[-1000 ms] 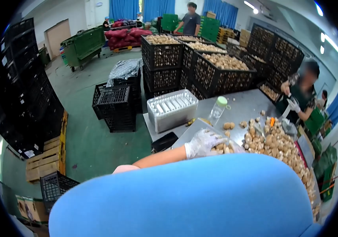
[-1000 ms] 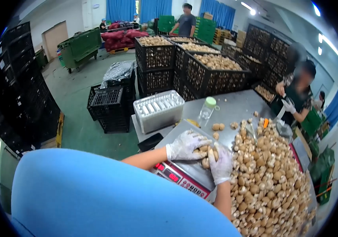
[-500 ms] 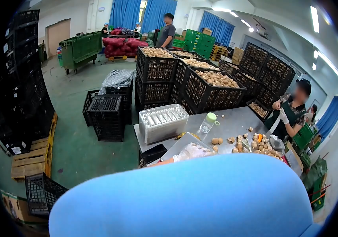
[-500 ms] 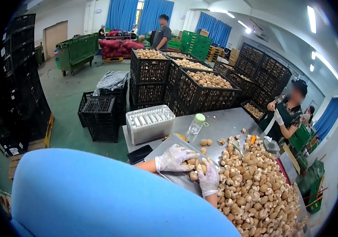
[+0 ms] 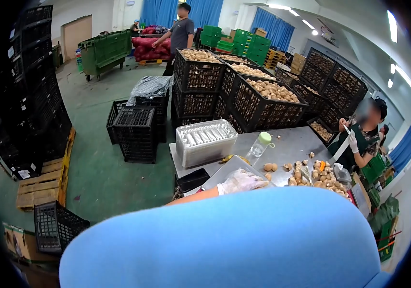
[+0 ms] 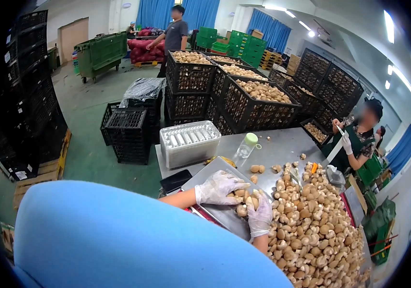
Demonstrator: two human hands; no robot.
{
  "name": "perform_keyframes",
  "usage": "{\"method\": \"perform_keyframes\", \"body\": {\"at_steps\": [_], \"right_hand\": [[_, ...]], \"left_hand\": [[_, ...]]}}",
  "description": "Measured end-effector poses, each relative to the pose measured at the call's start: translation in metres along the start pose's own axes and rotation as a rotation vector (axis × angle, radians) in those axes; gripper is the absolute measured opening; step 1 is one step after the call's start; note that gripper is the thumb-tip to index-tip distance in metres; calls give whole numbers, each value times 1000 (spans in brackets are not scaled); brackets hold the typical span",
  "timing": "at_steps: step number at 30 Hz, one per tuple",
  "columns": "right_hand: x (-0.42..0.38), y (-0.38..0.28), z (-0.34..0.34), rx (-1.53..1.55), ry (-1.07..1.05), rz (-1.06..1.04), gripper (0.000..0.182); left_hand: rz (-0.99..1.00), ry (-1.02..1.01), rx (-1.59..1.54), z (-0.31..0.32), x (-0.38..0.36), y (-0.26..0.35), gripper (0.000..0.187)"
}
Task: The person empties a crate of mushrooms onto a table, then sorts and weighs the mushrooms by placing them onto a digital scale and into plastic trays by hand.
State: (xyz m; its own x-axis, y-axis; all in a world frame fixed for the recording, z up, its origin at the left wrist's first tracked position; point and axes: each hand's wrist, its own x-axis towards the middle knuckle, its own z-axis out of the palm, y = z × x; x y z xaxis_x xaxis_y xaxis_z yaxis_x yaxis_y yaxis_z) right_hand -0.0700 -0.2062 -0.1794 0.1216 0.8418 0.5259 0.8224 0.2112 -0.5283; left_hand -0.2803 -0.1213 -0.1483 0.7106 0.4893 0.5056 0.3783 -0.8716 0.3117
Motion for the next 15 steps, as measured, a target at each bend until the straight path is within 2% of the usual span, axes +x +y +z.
{"method": "perform_keyframes", "body": {"at_steps": [13,15], "right_hand": [[-2,8,2,-65,4,-40,39],[-3,11,1,-74,4,-37,40]], "left_hand": [[-2,-23,-33,-2,2,0,60],[-24,-75,-26,0,4,-2,61]]}}
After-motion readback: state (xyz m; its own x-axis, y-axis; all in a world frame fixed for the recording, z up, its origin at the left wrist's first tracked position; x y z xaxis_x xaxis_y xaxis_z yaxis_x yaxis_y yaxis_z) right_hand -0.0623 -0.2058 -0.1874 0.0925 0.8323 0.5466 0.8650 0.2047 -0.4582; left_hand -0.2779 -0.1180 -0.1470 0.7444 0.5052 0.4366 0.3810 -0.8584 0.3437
